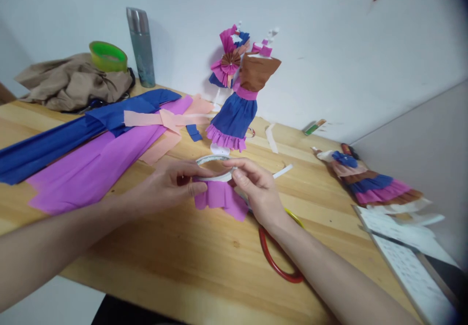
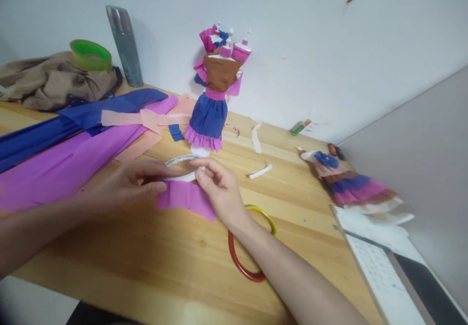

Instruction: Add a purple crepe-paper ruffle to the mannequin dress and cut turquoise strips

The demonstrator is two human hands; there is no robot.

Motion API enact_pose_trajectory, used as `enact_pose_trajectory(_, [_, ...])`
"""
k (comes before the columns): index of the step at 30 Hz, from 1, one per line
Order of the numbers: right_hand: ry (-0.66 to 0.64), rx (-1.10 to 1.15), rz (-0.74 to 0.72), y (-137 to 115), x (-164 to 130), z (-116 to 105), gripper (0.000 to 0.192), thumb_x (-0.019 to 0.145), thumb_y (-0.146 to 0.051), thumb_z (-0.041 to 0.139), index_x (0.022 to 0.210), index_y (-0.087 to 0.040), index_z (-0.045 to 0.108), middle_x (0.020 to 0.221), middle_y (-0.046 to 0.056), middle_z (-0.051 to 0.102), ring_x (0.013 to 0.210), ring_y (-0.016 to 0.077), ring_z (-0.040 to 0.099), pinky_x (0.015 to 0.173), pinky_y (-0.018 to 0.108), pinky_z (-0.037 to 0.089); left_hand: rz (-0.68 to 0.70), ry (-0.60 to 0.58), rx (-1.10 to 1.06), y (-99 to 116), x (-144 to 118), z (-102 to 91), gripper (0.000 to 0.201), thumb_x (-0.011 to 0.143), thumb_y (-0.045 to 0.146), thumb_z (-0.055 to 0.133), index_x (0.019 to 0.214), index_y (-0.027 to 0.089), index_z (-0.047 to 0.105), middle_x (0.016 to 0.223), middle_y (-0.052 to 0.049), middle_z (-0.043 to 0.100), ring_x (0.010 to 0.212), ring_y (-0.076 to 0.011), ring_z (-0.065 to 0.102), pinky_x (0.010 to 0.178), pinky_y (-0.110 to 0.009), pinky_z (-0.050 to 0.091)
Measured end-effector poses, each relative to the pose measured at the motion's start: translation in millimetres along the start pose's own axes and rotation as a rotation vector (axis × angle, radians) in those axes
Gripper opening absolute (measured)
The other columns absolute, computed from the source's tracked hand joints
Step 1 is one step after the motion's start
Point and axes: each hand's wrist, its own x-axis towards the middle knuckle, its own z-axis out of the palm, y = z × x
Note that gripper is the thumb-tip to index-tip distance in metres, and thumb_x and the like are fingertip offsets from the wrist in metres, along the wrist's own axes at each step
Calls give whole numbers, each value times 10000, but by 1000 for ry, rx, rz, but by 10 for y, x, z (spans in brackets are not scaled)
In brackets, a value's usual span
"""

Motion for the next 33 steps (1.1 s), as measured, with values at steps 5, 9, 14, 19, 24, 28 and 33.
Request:
enact_pose_trajectory(5, [-124, 100, 47, 87, 0, -5, 531, 872, -581, 584, 1317, -295, 540, 1090, 47, 681, 995, 225, 645, 867, 382, 497, 23, -16, 53, -9, 34, -10, 204, 856, 308, 624, 907, 178, 773, 822, -51, 738, 757, -184, 653, 660, -271, 508])
enact_pose_trajectory(9, [-249, 163, 120, 76, 38, -45, 869, 779, -834, 425, 1457, -296, 355, 1116, 101, 686, 1004, 278, 661, 800, 417, 515, 58, 43, 104, -9, 36, -36, 166, 838, 288, 641, 836, 177, 765, 826, -42, 731, 757, -176, 650, 643, -255, 498])
enact_pose_trajectory(14, [-63, 129, 52, 82, 51, -88, 667, 782, -670, 624, 1308, -310, 428, 843, 18, 691, 838, 227, 647, 772, 367, 492, -8, 129, 134, -46, 55, -63, 171, 834, 294, 641, 840, 174, 762, 807, -35, 716, 764, -178, 650, 655, -262, 497])
enact_pose_trajectory(19, [55, 169, 13, 81, 16, 1, 392, 764, -576, 711, 873, -234, 553, 747, -8, 582, 691, 160, 543, 673, 294, 456, 47, 105, 163, -21, 38, -31, 178, 841, 301, 625, 783, 194, 755, 758, -41, 698, 716, -180, 643, 654, -288, 513])
enact_pose_trajectory(24, [-130, 297, 143, 52, -26, 80, 390, 749, -556, 738, 854, -203, 608, 680, -13, 582, 557, 128, 511, 543, 262, 423, 78, 131, 151, -19, 19, 5, 146, 824, 300, 644, 773, 219, 755, 750, -40, 703, 723, -193, 654, 658, -298, 519])
enact_pose_trajectory(28, [-156, 208, 198, -19, -81, 97, 406, 740, -554, 749, 694, -190, 576, 527, -40, 533, 393, 82, 413, 378, 219, 320, 86, 134, 177, -42, 13, 4, 154, 838, 294, 636, 786, 212, 755, 794, -45, 714, 765, -192, 658, 682, -291, 514])
enact_pose_trajectory(33, [-73, 47, 175, -117, -130, 136, 365, 737, -506, 757, 730, -191, 573, 532, -42, 552, 366, 79, 450, 331, 198, 344, 101, 125, 262, -42, -9, -7, 199, 869, 314, 603, 800, 195, 747, 778, -47, 688, 743, -179, 630, 677, -291, 501])
